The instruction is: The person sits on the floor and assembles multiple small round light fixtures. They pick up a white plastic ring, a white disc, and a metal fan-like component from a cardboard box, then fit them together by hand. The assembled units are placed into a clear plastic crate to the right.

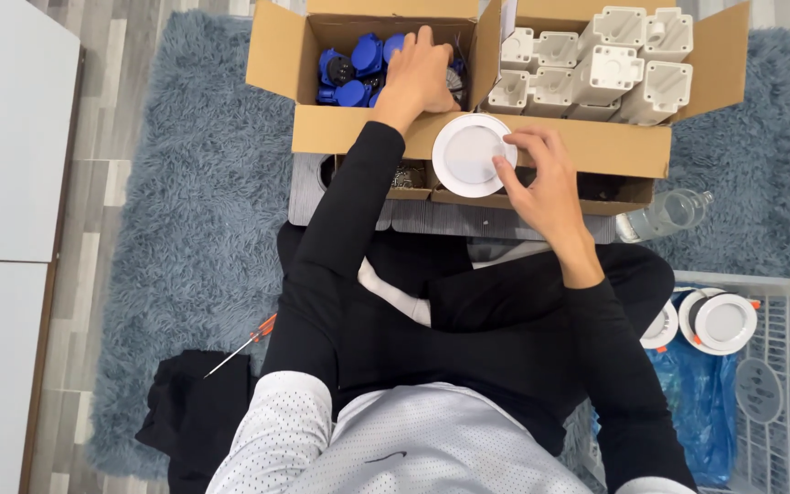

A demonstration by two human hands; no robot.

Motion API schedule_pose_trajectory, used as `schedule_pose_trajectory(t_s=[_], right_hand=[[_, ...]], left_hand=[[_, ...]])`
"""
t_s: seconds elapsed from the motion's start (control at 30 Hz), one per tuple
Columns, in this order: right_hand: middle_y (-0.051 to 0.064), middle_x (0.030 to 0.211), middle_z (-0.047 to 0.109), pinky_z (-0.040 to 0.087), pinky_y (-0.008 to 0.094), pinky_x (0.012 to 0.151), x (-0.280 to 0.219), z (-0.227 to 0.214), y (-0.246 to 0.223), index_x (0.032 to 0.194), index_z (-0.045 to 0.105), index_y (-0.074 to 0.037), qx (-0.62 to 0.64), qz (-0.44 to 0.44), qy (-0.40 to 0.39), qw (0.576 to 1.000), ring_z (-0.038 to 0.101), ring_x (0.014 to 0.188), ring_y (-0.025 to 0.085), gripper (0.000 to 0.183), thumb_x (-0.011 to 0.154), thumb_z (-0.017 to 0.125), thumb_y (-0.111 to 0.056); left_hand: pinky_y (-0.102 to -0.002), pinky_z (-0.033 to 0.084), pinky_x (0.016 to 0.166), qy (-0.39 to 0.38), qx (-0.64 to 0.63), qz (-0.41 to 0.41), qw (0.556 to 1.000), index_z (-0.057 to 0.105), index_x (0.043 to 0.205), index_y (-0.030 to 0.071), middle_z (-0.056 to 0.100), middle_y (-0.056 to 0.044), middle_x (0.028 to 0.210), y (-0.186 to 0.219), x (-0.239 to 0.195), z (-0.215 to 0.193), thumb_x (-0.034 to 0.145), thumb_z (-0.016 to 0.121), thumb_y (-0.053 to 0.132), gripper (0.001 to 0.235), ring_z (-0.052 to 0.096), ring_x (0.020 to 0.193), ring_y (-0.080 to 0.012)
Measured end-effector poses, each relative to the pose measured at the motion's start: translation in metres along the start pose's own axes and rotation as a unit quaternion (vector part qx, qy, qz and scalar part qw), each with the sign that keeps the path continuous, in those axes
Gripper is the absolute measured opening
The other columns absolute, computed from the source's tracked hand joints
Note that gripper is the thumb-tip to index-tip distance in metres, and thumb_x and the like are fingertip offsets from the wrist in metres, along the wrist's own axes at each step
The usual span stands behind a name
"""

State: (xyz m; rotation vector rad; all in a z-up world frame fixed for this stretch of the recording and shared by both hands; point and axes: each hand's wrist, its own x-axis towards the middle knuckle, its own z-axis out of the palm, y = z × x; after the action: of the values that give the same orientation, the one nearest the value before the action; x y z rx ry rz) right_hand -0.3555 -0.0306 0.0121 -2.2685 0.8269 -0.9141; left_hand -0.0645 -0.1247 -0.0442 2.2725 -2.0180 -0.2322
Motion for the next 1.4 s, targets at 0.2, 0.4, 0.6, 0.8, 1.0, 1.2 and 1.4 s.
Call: schedule_pose_trajectory(t_s=[0.2,0.4,0.6,0.8,1.0,1.2,1.4], right_hand=[[0.015,0.129,0.065,0.056,0.040,0.103,-0.001,-0.003,-0.001,0.128,0.073,0.000,-0.015,0.007,0.013,1.000,0.066,0.120,0.028,0.024,0.111,0.074,-0.017],[0.011,0.131,0.067,0.056,0.036,0.089,0.003,-0.007,-0.020,0.129,0.074,-0.003,0.007,-0.001,0.029,1.000,0.066,0.117,0.024,0.022,0.111,0.074,-0.016],[0.015,0.135,0.066,0.057,0.032,0.087,0.003,-0.005,-0.054,0.142,0.060,-0.004,0.104,-0.009,0.030,0.994,0.074,0.111,0.025,0.032,0.113,0.070,-0.011],[0.016,0.134,0.066,0.060,0.031,0.080,-0.007,0.002,-0.058,0.147,0.057,0.000,0.087,-0.053,0.070,0.992,0.074,0.098,0.023,0.048,0.107,0.082,-0.011],[0.016,0.113,0.066,0.054,0.033,0.075,-0.011,-0.001,-0.060,0.129,0.067,0.001,0.014,-0.098,0.144,0.985,0.059,0.085,0.023,0.027,0.109,0.085,-0.005],[0.015,0.131,0.063,0.053,0.032,0.092,-0.012,-0.011,-0.049,0.145,0.060,-0.002,0.128,-0.062,0.128,0.982,0.061,0.107,0.021,0.032,0.118,0.072,-0.012],[0.010,0.112,0.060,0.056,0.029,0.081,-0.008,-0.009,-0.031,0.145,0.060,-0.007,0.215,0.015,0.110,0.970,0.061,0.094,0.016,0.026,0.122,0.063,-0.020]], left_hand=[[-0.058,0.054,0.100,0.038,-0.124,-0.019,0.991,0.064,0.136,0.006,0.053,-0.017,0.136,0.004,-0.029,-0.050,0.080,0.100,0.051,0.081,0.057,0.123,-0.0395],[-0.042,0.055,0.099,0.172,-0.310,0.048,0.934,0.061,0.130,0.017,0.058,-0.005,0.130,0.006,-0.095,-0.099,0.089,0.089,0.043,0.056,0.060,0.125,-0.0261],[-0.037,0.056,0.100,0.151,-0.402,0.057,0.901,0.060,0.132,0.015,0.071,-0.008,0.130,0.036,-0.161,-0.119,0.088,0.089,0.051,0.064,0.070,0.118,-0.0240],[-0.030,0.062,0.080,0.097,-0.492,0.042,0.864,0.058,0.120,0.019,0.078,-0.003,0.118,0.068,-0.198,-0.123,0.083,0.091,0.047,0.057,0.076,0.095,-0.0159],[-0.031,0.065,0.086,0.112,-0.523,0.045,0.844,0.062,0.120,0.022,0.074,0.001,0.127,0.079,-0.213,-0.122,0.084,0.089,0.047,0.052,0.078,0.109,-0.0159],[-0.033,0.068,0.098,0.089,-0.604,0.089,0.787,0.066,0.132,0.022,0.069,0.006,0.141,0.066,-0.206,-0.105,0.098,0.083,0.040,0.043,0.075,0.123,-0.0196],[-0.024,0.060,0.089,0.073,-0.636,0.097,0.762,0.069,0.136,0.016,0.060,0.001,0.110,0.055,-0.199,-0.093,0.103,0.077,0.036,0.040,0.066,0.096,-0.0090]])
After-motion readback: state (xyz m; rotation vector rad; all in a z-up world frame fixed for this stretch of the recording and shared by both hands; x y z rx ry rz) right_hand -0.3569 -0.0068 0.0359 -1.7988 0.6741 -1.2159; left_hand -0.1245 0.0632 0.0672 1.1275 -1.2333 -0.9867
